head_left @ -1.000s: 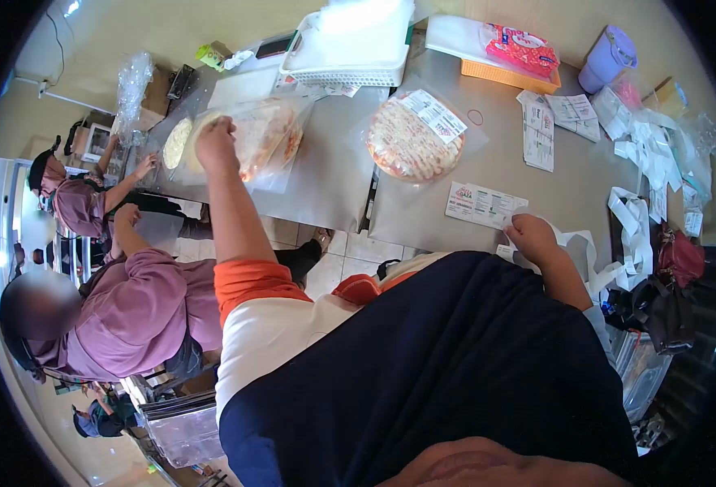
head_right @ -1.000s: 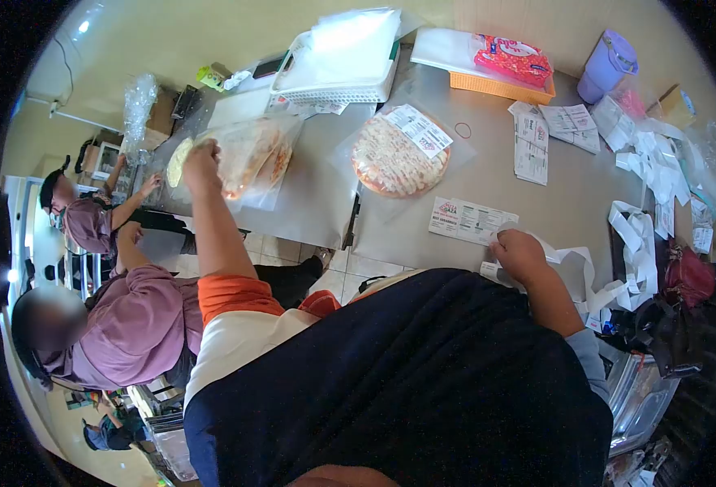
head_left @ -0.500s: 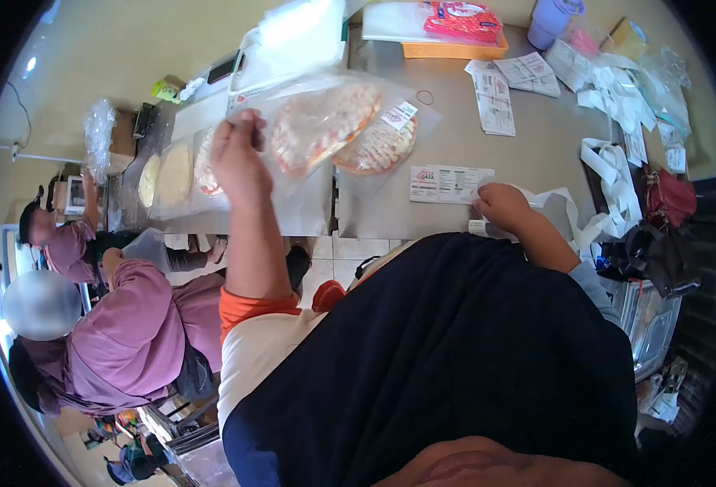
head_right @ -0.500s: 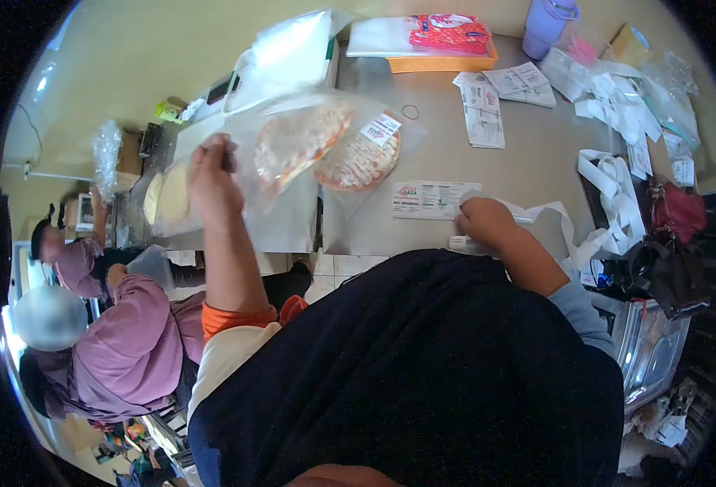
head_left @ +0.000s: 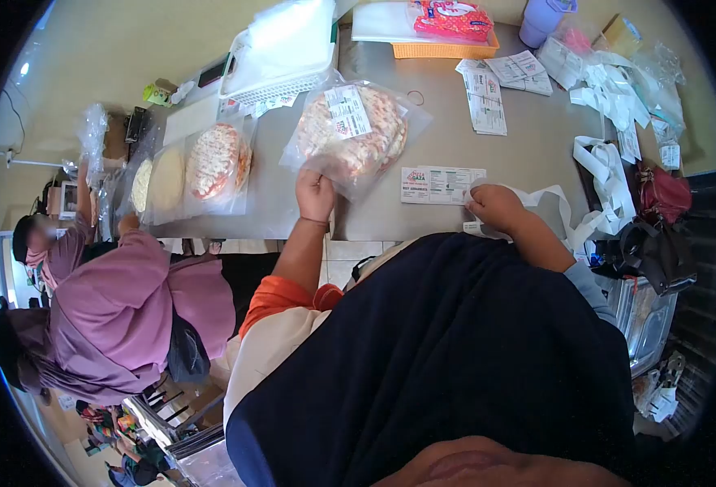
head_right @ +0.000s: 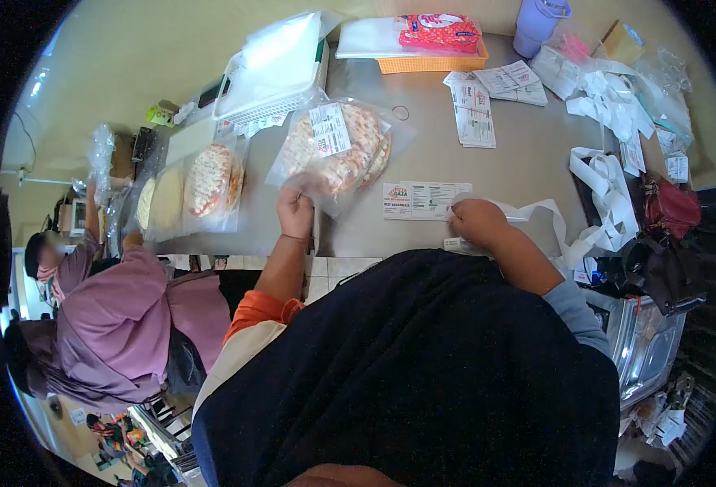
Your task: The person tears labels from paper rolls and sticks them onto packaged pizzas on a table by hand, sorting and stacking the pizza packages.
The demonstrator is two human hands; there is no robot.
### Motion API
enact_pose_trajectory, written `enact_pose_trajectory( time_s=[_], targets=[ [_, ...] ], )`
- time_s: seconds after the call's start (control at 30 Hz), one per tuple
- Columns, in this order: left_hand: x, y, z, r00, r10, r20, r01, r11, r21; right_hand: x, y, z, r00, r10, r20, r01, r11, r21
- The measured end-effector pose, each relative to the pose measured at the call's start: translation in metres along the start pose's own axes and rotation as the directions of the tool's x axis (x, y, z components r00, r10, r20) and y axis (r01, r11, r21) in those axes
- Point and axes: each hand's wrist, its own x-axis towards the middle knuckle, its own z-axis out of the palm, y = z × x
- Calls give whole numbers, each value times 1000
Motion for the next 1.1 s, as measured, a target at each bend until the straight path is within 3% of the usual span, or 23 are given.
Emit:
enact_pose_trajectory(
  time_s=[0.03, 0.07, 0.17, 0.27, 0.47, 0.57, 0.73, 0.83, 0.9, 1.0, 1.03, 1.07, 1.1],
  targets=[
    [13, 6, -3, 974, 198, 108, -226, 872, 434, 1, 0, 0, 1000, 2, -2, -2, 1000, -15],
    [25, 13, -2, 970, 177, 168, -232, 882, 411, 1, -1, -1, 1000, 2, 2, -2, 1000, -8],
    [45, 17, 3, 916, 291, 276, -400, 720, 568, -1, -5, -5, 1000, 10, 19, -10, 1000, 6],
    [50, 4, 8, 893, 280, 352, -440, 705, 556, -1, -7, -5, 999, 25, 26, -25, 1000, 11],
    [23, 31, 28, 943, 81, 323, -279, 720, 635, -2, -7, -5, 999, 39, 34, -39, 999, 1],
    [30, 18, 32, 930, 165, 329, -295, 869, 398, -2, -7, -4, 999, 36, 24, -36, 999, 11],
    [27, 25, 20, 939, 115, 323, -216, 931, 295, 0, 4, 0, 997, -58, -51, 60, 997, 42],
    [-6, 16, -3, 955, 123, 269, -221, 901, 374, -6, 6, -2, 982, -74, -176, 108, 976, 191],
    [-33, 36, -7, 999, 43, -13, -33, 893, 449, -14, 1, -9, 965, 105, -241, -23, 947, 320],
    [-35, 79, 3, 954, 275, -118, -182, 847, 499, -21, -5, -18, 922, 347, -173, -163, 752, 639],
    [-29, 94, 11, 959, 284, 3, -256, 858, 445, -21, -3, -20, 905, 410, -116, -195, 641, 742],
    [-20, 109, 21, 946, 299, 122, -323, 866, 382, -17, 5, -11, 924, 294, -242, -28, 687, 726],
    [-12, 123, 31, 918, 320, 235, -383, 870, 312, -19, -2, -12, 920, 351, -175, -51, 550, 833]
  ],
)
